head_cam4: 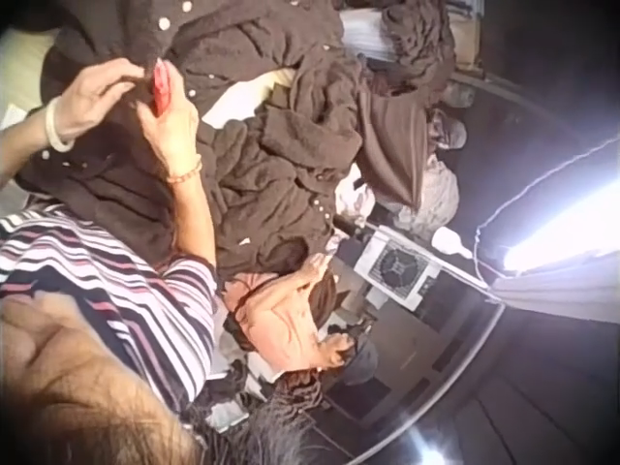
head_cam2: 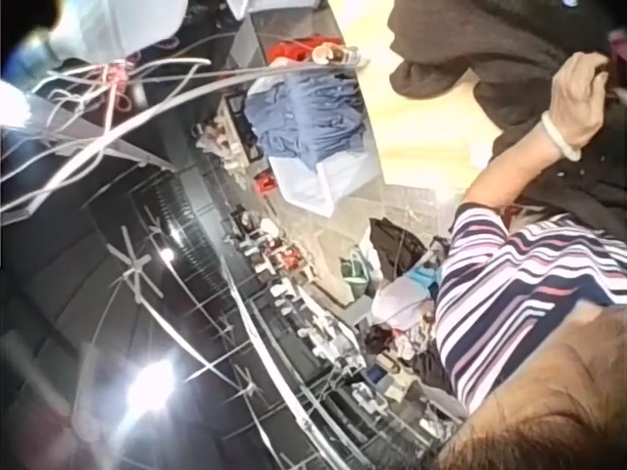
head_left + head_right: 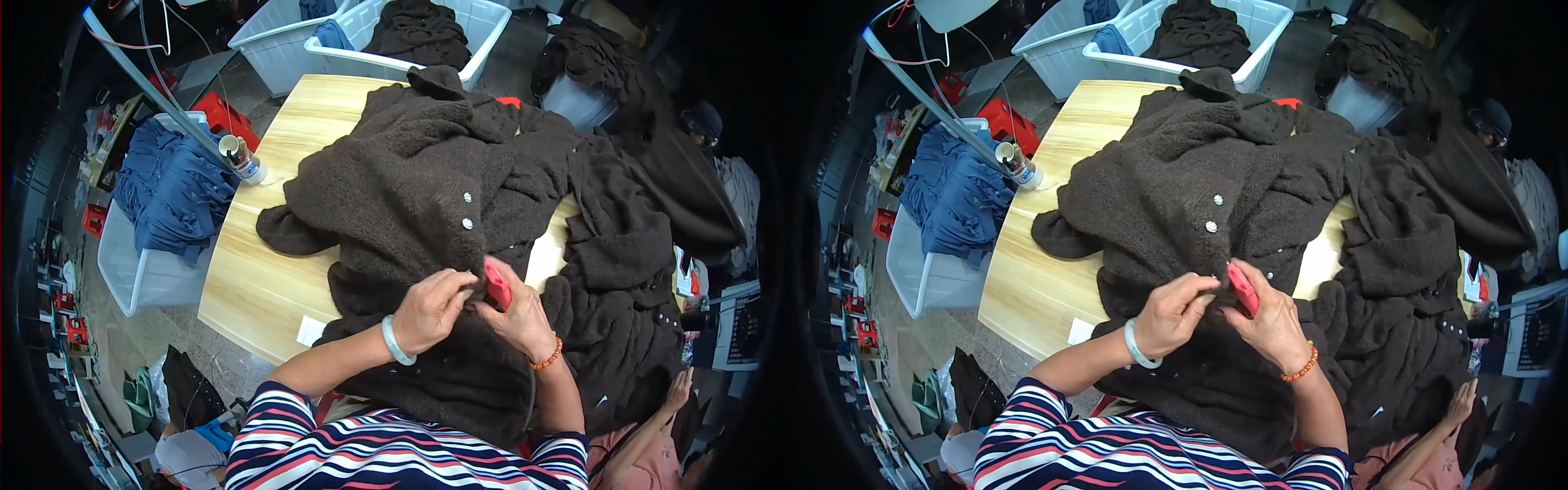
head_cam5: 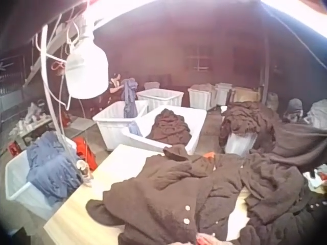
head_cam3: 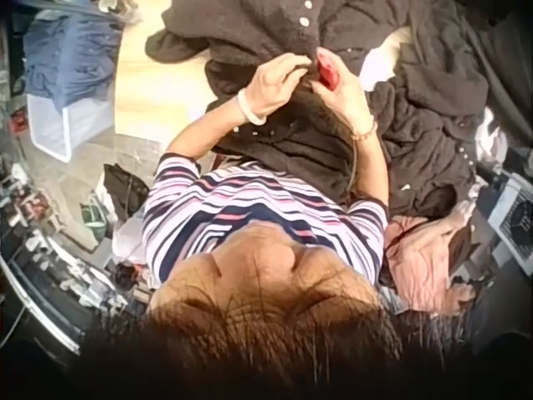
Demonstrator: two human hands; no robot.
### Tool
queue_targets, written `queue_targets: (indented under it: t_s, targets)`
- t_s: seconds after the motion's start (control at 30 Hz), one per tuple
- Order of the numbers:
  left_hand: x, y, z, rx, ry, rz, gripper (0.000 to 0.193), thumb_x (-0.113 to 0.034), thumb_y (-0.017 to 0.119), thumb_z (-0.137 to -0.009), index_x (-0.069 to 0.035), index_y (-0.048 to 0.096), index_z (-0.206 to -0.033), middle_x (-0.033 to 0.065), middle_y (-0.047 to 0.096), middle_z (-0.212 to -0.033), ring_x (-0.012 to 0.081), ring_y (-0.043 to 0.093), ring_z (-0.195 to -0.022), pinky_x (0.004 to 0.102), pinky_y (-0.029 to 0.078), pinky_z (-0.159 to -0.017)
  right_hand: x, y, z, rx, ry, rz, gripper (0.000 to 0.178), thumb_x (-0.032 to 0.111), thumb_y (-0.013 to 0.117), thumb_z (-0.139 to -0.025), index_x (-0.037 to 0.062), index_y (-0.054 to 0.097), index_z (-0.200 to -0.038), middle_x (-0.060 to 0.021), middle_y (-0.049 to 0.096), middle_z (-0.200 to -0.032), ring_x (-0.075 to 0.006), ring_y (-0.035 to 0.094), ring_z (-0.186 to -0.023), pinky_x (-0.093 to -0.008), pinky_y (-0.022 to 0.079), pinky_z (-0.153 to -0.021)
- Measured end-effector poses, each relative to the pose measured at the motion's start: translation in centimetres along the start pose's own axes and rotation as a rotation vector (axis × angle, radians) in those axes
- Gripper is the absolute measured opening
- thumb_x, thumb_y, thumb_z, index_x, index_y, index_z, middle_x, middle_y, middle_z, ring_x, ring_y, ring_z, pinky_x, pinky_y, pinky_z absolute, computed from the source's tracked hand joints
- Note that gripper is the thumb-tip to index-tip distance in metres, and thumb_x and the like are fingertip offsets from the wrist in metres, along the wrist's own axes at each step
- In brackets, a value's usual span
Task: Trim loose threads from brown garment pieces using thread snips while inspecting them.
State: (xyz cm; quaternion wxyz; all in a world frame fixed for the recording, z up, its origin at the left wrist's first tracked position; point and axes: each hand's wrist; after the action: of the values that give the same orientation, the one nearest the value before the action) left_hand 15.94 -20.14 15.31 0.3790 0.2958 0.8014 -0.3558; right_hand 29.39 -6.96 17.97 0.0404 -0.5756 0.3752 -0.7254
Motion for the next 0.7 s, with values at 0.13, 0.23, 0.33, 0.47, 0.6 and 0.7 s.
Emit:
queue_targets:
  t_s: [0.13, 0.23, 0.33, 0.47, 0.6, 0.7]
  targets:
    - [-0.4, -6.2, -2.8, -0.141, -0.423, -0.025, 0.017, 0.002, 0.053, -0.09, 0.002, 0.06, -0.105, 0.0093, 0.063, -0.093, 0.0151, 0.062, -0.084, 0.0303, 0.05, -0.074, -0.6, 0.2, 0.5, 0.09, 0.011, 0.156, 0.045, 0.021, 0.071, -0.081, 0.0105, 0.056, -0.122, -0.0191, 0.068, -0.094, -0.04, 0.065, -0.089, -0.0455, 0.052, -0.078]
    - [0.3, -11.4, -6.6, -0.401, -0.185, 0.33, 0.018, -0.004, 0.052, -0.096, 0.001, 0.061, -0.111, 0.0053, 0.065, -0.101, 0.01, 0.06, -0.093, 0.0236, 0.049, -0.085, -0.6, 0.9, 1.1, 0.319, 0.043, 0.339, 0.036, 0.027, 0.065, -0.085, 0.0115, 0.06, -0.117, -0.0203, 0.067, -0.084, -0.0407, 0.064, -0.081, -0.0481, 0.051, -0.073]
    - [-3.5, -13.8, -11.5, -0.375, -0.054, 0.509, 0.021, -0.009, 0.055, -0.097, 0.001, 0.061, -0.114, 0.0077, 0.066, -0.105, 0.0109, 0.063, -0.094, 0.0252, 0.052, -0.086, -1.4, 2.5, 0.4, 0.334, -0.037, 0.288, 0.036, 0.026, 0.064, -0.085, 0.0119, 0.059, -0.117, -0.0208, 0.067, -0.082, -0.0404, 0.064, -0.08, -0.049, 0.05, -0.072]
    - [-9.8, -14.7, -14.8, -0.249, 0.036, 0.594, 0.024, -0.008, 0.056, -0.096, 0.0, 0.061, -0.117, 0.0098, 0.068, -0.106, 0.0155, 0.066, -0.095, 0.028, 0.055, -0.086, 1.2, 4.2, -1.8, 0.399, -0.155, 0.214, 0.051, 0.021, 0.061, -0.085, 0.007, 0.047, -0.132, -0.0227, 0.067, -0.085, -0.0394, 0.066, -0.083, -0.0491, 0.051, -0.075]
    - [-14.9, -15.0, -16.5, -0.215, 0.088, 0.503, 0.033, -0.015, 0.05, -0.1, -0.002, 0.054, -0.129, 0.0129, 0.061, -0.122, 0.0231, 0.061, -0.111, 0.036, 0.05, -0.098, 2.5, 5.8, -3.5, 0.376, -0.297, 0.159, 0.06, 0.022, 0.063, -0.084, 0.0034, 0.041, -0.136, -0.0227, 0.067, -0.088, -0.0388, 0.066, -0.087, -0.0479, 0.051, -0.078]
    - [-19.3, -14.0, -17.7, -0.319, 0.235, 0.363, 0.035, -0.017, 0.046, -0.101, -0.002, 0.052, -0.132, 0.014, 0.059, -0.127, 0.0239, 0.06, -0.114, 0.0393, 0.049, -0.1, 3.1, 6.2, -5.0, 0.359, -0.296, 0.126, 0.061, 0.025, 0.064, -0.086, 0.0041, 0.04, -0.138, -0.022, 0.068, -0.093, -0.0384, 0.065, -0.093, -0.0468, 0.05, -0.081]
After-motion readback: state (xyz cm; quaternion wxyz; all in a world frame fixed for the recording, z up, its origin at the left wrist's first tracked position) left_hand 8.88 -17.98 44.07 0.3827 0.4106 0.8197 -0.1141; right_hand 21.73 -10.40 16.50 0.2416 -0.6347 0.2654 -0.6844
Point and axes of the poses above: each hand's wrist, its own z-axis away from the middle knuckle, its own y-axis out of the palm, x = y × z
